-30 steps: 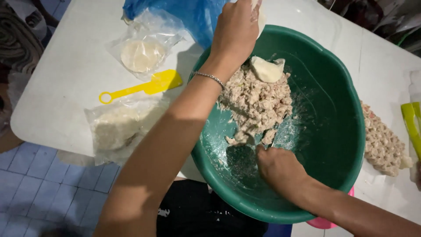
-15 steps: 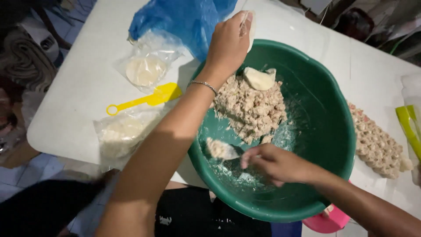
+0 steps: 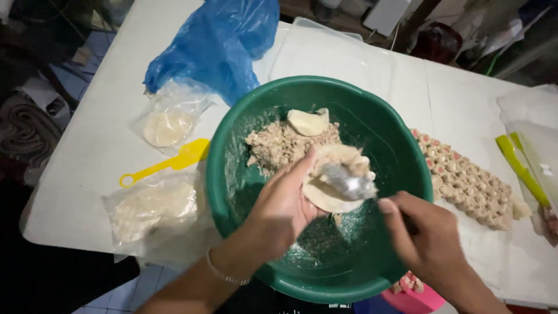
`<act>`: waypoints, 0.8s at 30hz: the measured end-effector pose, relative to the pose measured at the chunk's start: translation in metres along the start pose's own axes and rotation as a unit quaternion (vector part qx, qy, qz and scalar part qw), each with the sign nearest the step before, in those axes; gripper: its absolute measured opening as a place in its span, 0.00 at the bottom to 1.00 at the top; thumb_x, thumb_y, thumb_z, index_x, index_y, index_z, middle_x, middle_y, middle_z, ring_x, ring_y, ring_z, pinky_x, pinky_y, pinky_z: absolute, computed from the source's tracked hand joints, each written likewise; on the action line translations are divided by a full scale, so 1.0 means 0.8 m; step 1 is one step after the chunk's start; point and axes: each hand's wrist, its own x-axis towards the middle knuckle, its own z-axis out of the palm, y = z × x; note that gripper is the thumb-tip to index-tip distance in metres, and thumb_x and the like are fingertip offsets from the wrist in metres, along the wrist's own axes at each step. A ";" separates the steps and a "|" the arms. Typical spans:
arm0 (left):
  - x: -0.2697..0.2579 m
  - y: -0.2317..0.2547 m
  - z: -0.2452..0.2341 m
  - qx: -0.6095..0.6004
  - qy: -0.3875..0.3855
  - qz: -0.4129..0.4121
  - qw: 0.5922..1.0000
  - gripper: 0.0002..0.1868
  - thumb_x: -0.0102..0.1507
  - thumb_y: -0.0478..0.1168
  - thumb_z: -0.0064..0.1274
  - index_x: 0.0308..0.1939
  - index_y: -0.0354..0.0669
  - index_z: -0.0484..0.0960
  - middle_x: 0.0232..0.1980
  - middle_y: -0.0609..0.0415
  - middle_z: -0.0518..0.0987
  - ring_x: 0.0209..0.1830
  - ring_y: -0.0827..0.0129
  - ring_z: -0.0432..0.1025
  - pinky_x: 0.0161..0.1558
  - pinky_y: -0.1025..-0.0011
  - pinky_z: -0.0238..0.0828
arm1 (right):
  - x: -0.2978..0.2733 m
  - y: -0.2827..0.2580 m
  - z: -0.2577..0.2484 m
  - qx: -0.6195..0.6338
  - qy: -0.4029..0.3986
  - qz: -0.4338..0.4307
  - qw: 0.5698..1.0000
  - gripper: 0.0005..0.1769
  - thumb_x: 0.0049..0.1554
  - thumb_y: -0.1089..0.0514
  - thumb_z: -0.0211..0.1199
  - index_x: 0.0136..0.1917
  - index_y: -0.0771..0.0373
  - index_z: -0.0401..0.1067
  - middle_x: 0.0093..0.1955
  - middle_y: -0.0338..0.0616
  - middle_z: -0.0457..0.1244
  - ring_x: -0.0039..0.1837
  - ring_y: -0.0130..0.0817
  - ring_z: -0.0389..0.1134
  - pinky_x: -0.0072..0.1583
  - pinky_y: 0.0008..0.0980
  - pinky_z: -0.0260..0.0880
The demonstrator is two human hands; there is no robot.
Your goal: Preparing dumplings by scooping meat filling onto dough wrappers at a table.
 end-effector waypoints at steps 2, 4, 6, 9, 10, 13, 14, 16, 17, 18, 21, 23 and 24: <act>-0.018 -0.006 0.007 -0.066 0.024 -0.033 0.997 0.29 0.69 0.49 0.36 0.66 0.31 0.74 0.62 0.36 0.80 0.60 0.52 0.75 0.58 0.54 0.73 | -0.003 0.011 0.007 -0.004 0.001 -0.012 1.000 0.14 0.62 0.57 0.53 0.36 0.59 0.69 0.30 0.36 0.60 0.29 0.27 0.57 0.35 0.28 0.56; -0.033 -0.012 0.004 -0.013 0.078 -0.049 0.996 0.30 0.64 0.47 0.45 0.66 0.32 0.71 0.66 0.32 0.75 0.67 0.49 0.71 0.66 0.63 0.72 | 0.001 0.019 0.007 0.143 -0.102 -0.026 0.984 0.17 0.62 0.56 0.53 0.31 0.60 0.65 0.26 0.37 0.57 0.28 0.24 0.56 0.34 0.27 0.51; -0.034 -0.017 0.009 -0.030 0.102 -0.075 0.991 0.30 0.62 0.47 0.48 0.64 0.34 0.71 0.65 0.33 0.77 0.66 0.50 0.73 0.65 0.63 0.72 | -0.002 0.031 0.004 0.128 -0.124 -0.038 0.983 0.16 0.61 0.54 0.53 0.33 0.59 0.68 0.27 0.36 0.60 0.27 0.24 0.58 0.33 0.26 0.54; -0.018 -0.049 -0.044 0.290 0.062 -0.005 0.955 0.34 0.60 0.36 0.45 0.71 0.52 0.59 0.70 0.41 0.67 0.64 0.56 0.69 0.56 0.66 0.73 | -0.004 0.047 -0.008 0.096 -0.169 -0.066 0.979 0.13 0.60 0.53 0.56 0.37 0.59 0.73 0.30 0.38 0.65 0.29 0.26 0.66 0.33 0.27 0.63; -0.008 -0.064 -0.072 0.590 -0.015 0.095 0.802 0.47 0.61 0.24 0.39 0.80 0.69 0.47 0.75 0.48 0.54 0.64 0.59 0.65 0.50 0.69 0.73 | -0.005 0.052 -0.013 0.076 -0.187 -0.082 0.976 0.12 0.59 0.52 0.58 0.39 0.60 0.74 0.33 0.40 0.69 0.32 0.29 0.72 0.35 0.28 0.68; -0.020 -0.033 -0.012 0.138 0.201 -0.094 0.965 0.34 0.64 0.59 0.48 0.68 0.45 0.71 0.42 0.53 0.76 0.22 0.78 0.52 0.18 0.81 0.46 | -0.016 0.066 -0.021 0.025 -0.166 -0.077 0.983 0.12 0.58 0.51 0.58 0.41 0.58 0.77 0.30 0.38 0.67 0.29 0.26 0.71 0.32 0.25 0.72; -0.008 -0.043 -0.022 0.139 0.200 -0.095 0.965 0.34 0.64 0.59 0.48 0.68 0.45 0.71 0.42 0.53 0.76 0.22 0.78 0.52 0.18 0.81 0.46 | -0.018 0.061 -0.023 0.025 -0.166 -0.076 0.983 0.12 0.58 0.51 0.58 0.41 0.58 0.77 0.30 0.38 0.67 0.29 0.26 0.71 0.32 0.25 0.72; 0.014 -0.061 -0.045 0.040 0.173 0.043 0.983 0.37 0.63 0.61 0.46 0.68 0.41 0.71 0.21 0.62 0.62 0.13 0.82 0.50 0.13 0.79 0.44 | -0.022 0.049 -0.026 0.022 -0.149 -0.028 0.988 0.14 0.61 0.53 0.53 0.36 0.58 0.72 0.27 0.37 0.63 0.26 0.27 0.64 0.32 0.30 0.60; 0.007 -0.055 -0.034 0.039 0.175 0.042 0.983 0.37 0.63 0.61 0.46 0.68 0.41 0.71 0.21 0.62 0.62 0.13 0.82 0.50 0.13 0.79 0.44 | -0.025 0.044 -0.027 0.023 -0.150 -0.029 0.988 0.14 0.61 0.53 0.53 0.36 0.58 0.72 0.27 0.37 0.63 0.26 0.27 0.64 0.32 0.30 0.60; 0.000 -0.049 -0.024 0.068 0.209 0.004 0.976 0.38 0.62 0.63 0.43 0.71 0.47 0.69 0.36 0.57 0.71 0.20 0.79 0.57 0.19 0.79 0.51 | -0.028 0.038 -0.026 0.048 -0.169 0.001 0.984 0.12 0.60 0.51 0.57 0.36 0.56 0.69 0.25 0.36 0.56 0.26 0.26 0.56 0.33 0.29 0.55; 0.021 -0.085 -0.069 0.288 0.144 0.113 0.940 0.40 0.62 0.52 0.44 0.76 0.51 0.50 0.58 0.45 0.70 0.43 0.65 0.69 0.43 0.72 0.66 | -0.025 0.016 -0.027 0.098 -0.213 0.095 0.967 0.16 0.62 0.49 0.57 0.34 0.56 0.67 0.25 0.36 0.52 0.26 0.25 0.52 0.34 0.30 0.52; 0.022 -0.094 -0.073 0.457 0.033 0.252 0.853 0.48 0.64 0.38 0.49 0.79 0.49 0.33 0.67 0.38 0.60 0.59 0.55 0.73 0.62 0.65 0.74 | -0.023 0.008 -0.022 0.122 -0.237 0.161 0.950 0.21 0.65 0.50 0.53 0.32 0.57 0.67 0.26 0.38 0.53 0.27 0.26 0.55 0.35 0.32 0.54; 0.009 -0.081 -0.049 0.337 0.103 0.121 0.928 0.39 0.66 0.38 0.44 0.78 0.63 0.45 0.70 0.43 0.60 0.60 0.57 0.72 0.57 0.68 0.77 | -0.024 0.008 -0.016 0.158 -0.240 0.166 0.943 0.23 0.66 0.50 0.52 0.30 0.58 0.65 0.26 0.36 0.52 0.28 0.25 0.52 0.34 0.31 0.52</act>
